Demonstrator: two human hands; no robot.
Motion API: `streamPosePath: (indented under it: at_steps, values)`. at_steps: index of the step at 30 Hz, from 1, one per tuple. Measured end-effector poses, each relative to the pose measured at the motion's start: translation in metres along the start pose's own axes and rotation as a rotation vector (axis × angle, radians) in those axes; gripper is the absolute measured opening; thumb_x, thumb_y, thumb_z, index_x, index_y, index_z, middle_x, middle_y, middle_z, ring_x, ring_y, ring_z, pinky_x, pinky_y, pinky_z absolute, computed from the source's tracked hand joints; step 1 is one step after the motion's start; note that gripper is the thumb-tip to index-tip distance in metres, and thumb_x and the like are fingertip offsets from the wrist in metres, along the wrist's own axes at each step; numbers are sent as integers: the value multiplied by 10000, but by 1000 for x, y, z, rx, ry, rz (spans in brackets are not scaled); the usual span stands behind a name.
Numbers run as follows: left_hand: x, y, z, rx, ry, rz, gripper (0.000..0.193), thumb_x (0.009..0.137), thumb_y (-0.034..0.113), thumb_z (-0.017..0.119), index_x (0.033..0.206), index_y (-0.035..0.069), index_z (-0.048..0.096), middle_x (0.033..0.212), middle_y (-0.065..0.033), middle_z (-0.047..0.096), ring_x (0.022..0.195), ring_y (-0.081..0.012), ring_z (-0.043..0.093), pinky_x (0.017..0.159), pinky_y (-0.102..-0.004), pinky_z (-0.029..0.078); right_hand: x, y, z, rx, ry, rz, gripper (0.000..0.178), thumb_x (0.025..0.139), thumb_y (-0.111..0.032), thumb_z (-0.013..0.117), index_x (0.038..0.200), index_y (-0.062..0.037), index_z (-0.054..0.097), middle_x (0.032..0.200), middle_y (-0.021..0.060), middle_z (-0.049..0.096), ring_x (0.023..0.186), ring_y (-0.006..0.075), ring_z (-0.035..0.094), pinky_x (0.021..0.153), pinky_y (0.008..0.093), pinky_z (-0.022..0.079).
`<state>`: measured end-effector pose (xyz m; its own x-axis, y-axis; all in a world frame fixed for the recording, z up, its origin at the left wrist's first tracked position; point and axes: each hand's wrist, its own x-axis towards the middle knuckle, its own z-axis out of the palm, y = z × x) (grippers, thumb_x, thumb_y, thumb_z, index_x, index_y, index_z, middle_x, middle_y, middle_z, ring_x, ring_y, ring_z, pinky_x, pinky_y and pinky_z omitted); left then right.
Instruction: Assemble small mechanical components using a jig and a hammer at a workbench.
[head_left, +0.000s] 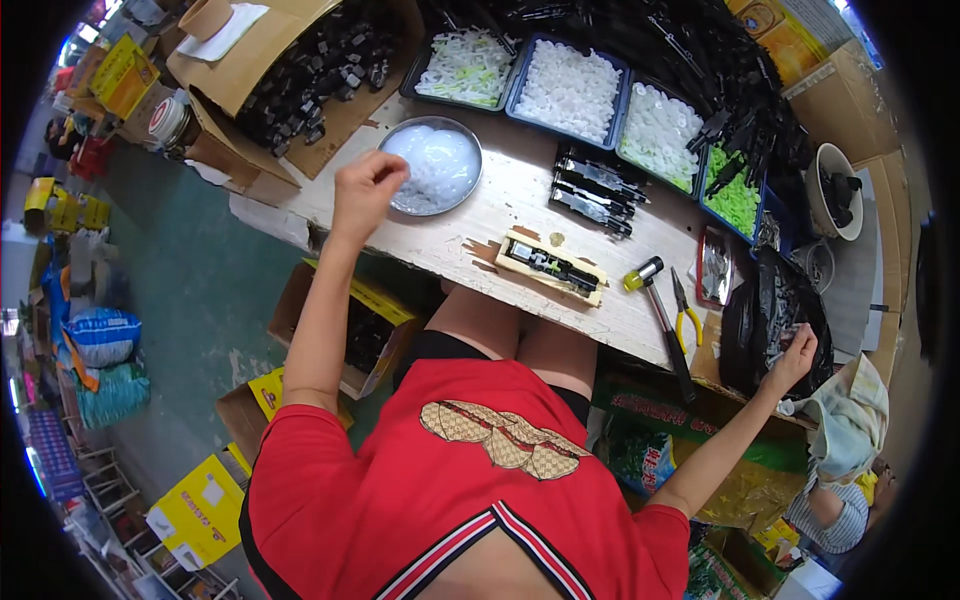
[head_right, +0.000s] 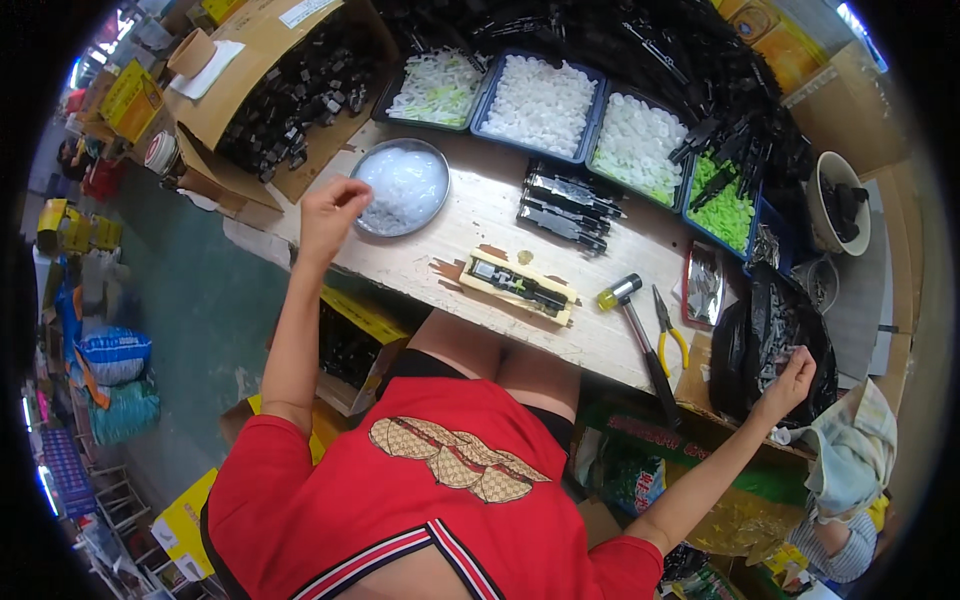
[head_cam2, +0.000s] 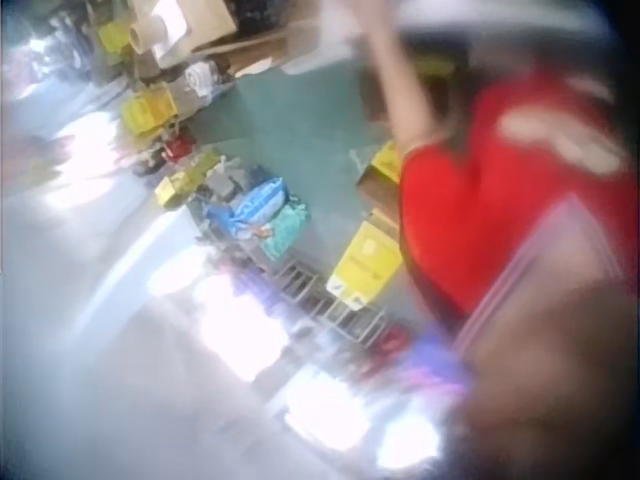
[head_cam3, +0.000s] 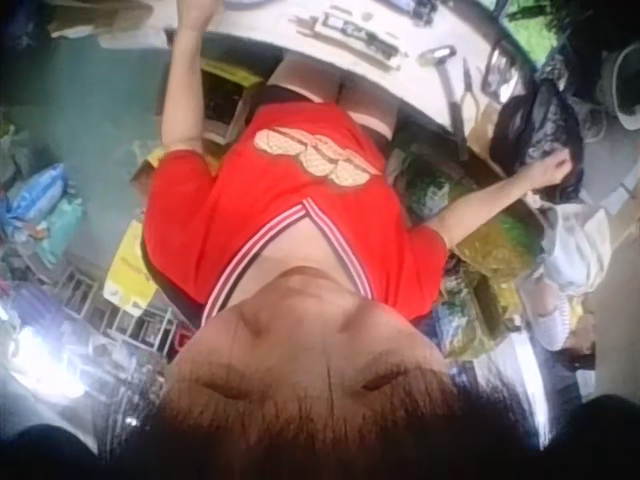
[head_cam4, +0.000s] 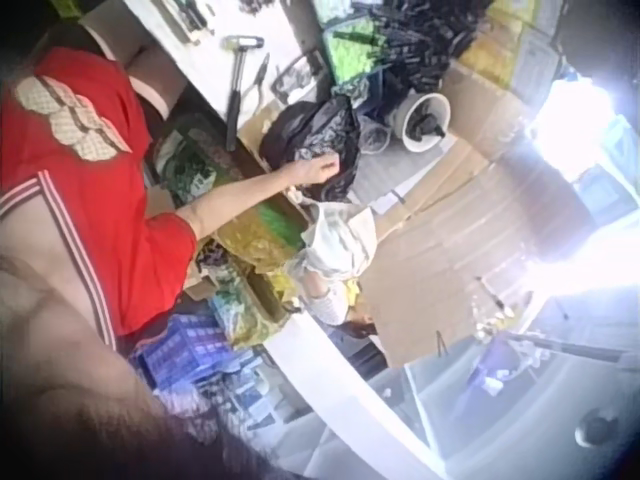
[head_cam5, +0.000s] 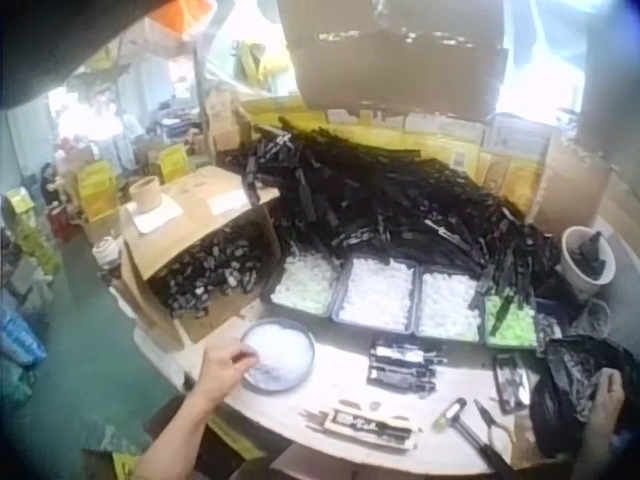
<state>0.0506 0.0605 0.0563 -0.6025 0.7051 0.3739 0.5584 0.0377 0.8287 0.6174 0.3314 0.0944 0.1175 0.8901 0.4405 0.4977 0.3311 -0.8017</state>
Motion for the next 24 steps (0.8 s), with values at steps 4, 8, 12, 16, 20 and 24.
streamPosePath:
  at_steps: [4, 8, 12, 16, 20, 24]
  values:
    - [-14, 0, 4, 327, 14, 183, 83, 678, -23, 619, 748, 12, 594, 720, -91, 585, 690, -236, 562, 609, -315, 446, -21, -37, 34, 108, -126, 56, 215, 937, -251, 457, 906, -51, 528, 710, 20, 548, 533, 44, 451, 477, 164, 354]
    - [-17, -8, 14, 390, 33, 246, 71, 672, -10, 614, 714, 31, 574, 726, -101, 571, 748, -290, 539, 651, -362, 438, -42, -61, 58, -8, -233, -2, 203, 933, -244, 469, 942, -51, 533, 660, 7, 515, 491, 26, 401, 456, 161, 322]
    - [-18, -11, 16, 477, 10, 300, 74, 670, -7, 606, 706, 43, 565, 708, -90, 547, 728, -277, 524, 643, -366, 426, -58, -71, 65, -68, -302, -93, 240, 922, -198, 488, 1079, -20, 521, 769, 20, 538, 588, 50, 441, 543, 183, 372]
    - [-19, -9, 17, 473, 8, 293, 76, 662, -12, 603, 691, 43, 560, 712, -94, 553, 735, -291, 523, 648, -379, 427, -70, -81, 72, -127, -352, -148, 209, 892, -121, 527, 1037, 27, 545, 822, 25, 525, 706, 107, 488, 651, 221, 408]
    - [-21, 1, 8, 427, 42, 279, 76, 677, -22, 607, 728, 31, 586, 712, -87, 561, 694, -252, 549, 615, -329, 440, -87, -105, 89, -86, -496, -193, 174, 869, -57, 520, 1015, 33, 549, 837, 74, 531, 767, 130, 506, 690, 243, 409]
    - [-24, 19, 8, -3, 130, -48, 152, 743, -32, 608, 890, 1, 630, 740, -32, 564, 632, -95, 556, 559, -209, 426, -118, -142, 125, -20, -697, -314, 179, 847, -25, 525, 1018, 11, 562, 845, 81, 544, 749, 157, 527, 661, 240, 418]
